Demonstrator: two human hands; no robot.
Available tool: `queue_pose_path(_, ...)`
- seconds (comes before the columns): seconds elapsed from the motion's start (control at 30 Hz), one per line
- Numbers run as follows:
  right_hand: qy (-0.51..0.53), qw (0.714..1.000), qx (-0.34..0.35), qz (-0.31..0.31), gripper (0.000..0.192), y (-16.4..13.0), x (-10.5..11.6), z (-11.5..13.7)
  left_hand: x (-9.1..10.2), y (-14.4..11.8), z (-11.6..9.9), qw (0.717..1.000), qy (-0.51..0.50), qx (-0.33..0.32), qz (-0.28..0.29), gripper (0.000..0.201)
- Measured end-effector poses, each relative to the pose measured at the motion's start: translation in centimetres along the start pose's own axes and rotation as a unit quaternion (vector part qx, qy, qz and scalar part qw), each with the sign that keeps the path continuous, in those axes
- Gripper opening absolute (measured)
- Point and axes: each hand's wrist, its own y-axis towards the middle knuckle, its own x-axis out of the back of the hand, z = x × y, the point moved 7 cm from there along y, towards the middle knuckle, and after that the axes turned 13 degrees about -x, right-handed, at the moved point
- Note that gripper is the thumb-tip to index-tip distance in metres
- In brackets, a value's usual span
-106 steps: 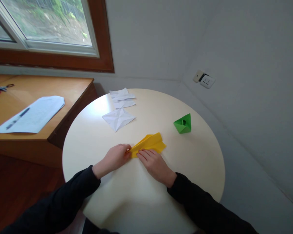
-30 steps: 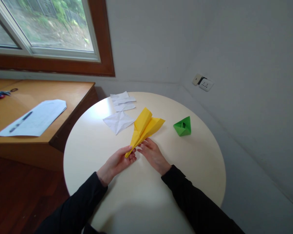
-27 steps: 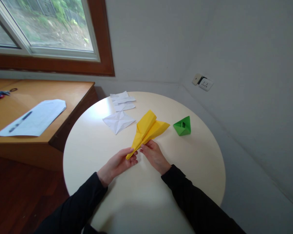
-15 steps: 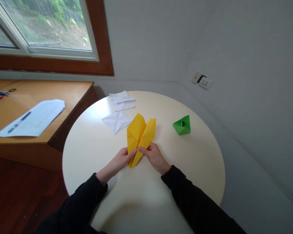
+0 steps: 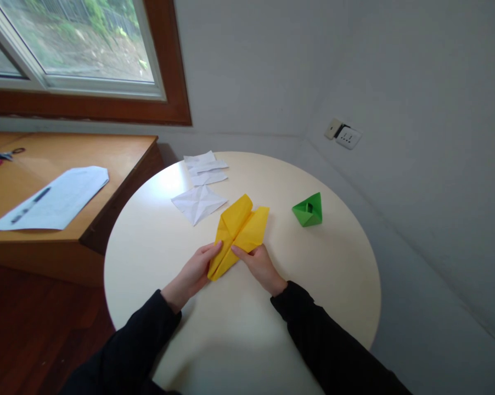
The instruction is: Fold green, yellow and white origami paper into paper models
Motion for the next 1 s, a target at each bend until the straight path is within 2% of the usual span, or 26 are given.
queue_pose_path(0.1,0.013,1.000,0.000,0.000,0.037,-0.1,0.2,0.3,0.1,0.1,0.2,0.999,-0.034,0.009,-0.002,0.027)
queue_pose_path(0.3,0.057,0.995,0.001,0.076,0.032,-0.4,-0.5,0.1,-0.3,0.0,0.4,0.999,-0.043,0.021,0.008,0.020)
queue_pose_path(0.43,0.121,0.989,0.005,0.086,0.036,-0.5,-0.5,0.4,-0.5,0.0,0.3,0.998,-0.051,0.022,0.007,0.015)
queue_pose_path(0.53,0.126,0.987,0.005,0.098,0.033,-0.4,-0.6,0.5,-0.2,0.0,0.6,0.999,-0.042,0.022,0.004,0.017)
queue_pose_path(0.63,0.107,0.991,0.013,0.074,0.027,-0.2,-0.1,0.3,0.0,0.1,0.7,0.999,-0.032,0.018,0.004,0.018)
queue_pose_path(0.83,0.074,0.997,0.006,-0.034,0.028,0.0,1.2,0.1,-0.6,-0.1,0.2,0.999,-0.032,0.004,0.020,0.027)
queue_pose_path(1.0,0.065,0.997,0.021,-0.041,0.029,-0.3,0.9,1.0,-0.5,0.2,0.5,0.999,0.001,-0.019,0.030,0.022)
